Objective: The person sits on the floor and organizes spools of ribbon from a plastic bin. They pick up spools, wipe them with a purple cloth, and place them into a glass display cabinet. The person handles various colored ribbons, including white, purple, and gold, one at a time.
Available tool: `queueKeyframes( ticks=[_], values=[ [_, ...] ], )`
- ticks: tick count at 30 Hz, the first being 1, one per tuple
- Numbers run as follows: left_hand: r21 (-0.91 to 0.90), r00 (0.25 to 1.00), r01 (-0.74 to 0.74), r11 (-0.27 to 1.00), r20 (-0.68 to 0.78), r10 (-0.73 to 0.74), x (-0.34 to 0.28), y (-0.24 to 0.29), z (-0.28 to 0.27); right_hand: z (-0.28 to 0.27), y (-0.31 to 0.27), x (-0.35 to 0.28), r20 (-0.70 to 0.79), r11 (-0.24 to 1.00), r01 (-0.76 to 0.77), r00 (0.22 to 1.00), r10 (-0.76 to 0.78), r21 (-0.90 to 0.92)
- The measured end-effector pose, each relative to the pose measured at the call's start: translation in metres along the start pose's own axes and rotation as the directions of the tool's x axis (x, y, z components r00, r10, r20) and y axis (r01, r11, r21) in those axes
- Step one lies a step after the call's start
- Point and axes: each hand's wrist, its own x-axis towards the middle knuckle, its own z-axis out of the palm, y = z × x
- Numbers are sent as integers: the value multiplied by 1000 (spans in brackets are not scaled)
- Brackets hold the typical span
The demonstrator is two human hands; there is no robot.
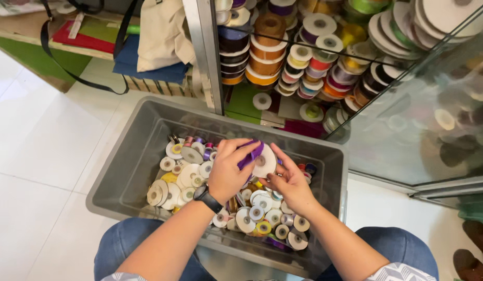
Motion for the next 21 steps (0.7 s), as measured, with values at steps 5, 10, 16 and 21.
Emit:
queueKeyframes(
  ticks=[5,10,16,21],
  values=[
    [107,955,-277,955,135,262,-12,15,16,-41,38,10,-28,994,80,996,-83,-76],
    [130,944,-322,938,122,307,-9,11,18,-8,-3,4,-25,989,102,994,-105,-109],
    [146,945,-325,934,95,314,-13,10,17,-6,-1,5,-30,988,104,994,-108,-117],
    [127,932,-361,924,93,351,-12,12,21,-17,7,5,-54,988,90,994,-98,-124]
  ],
)
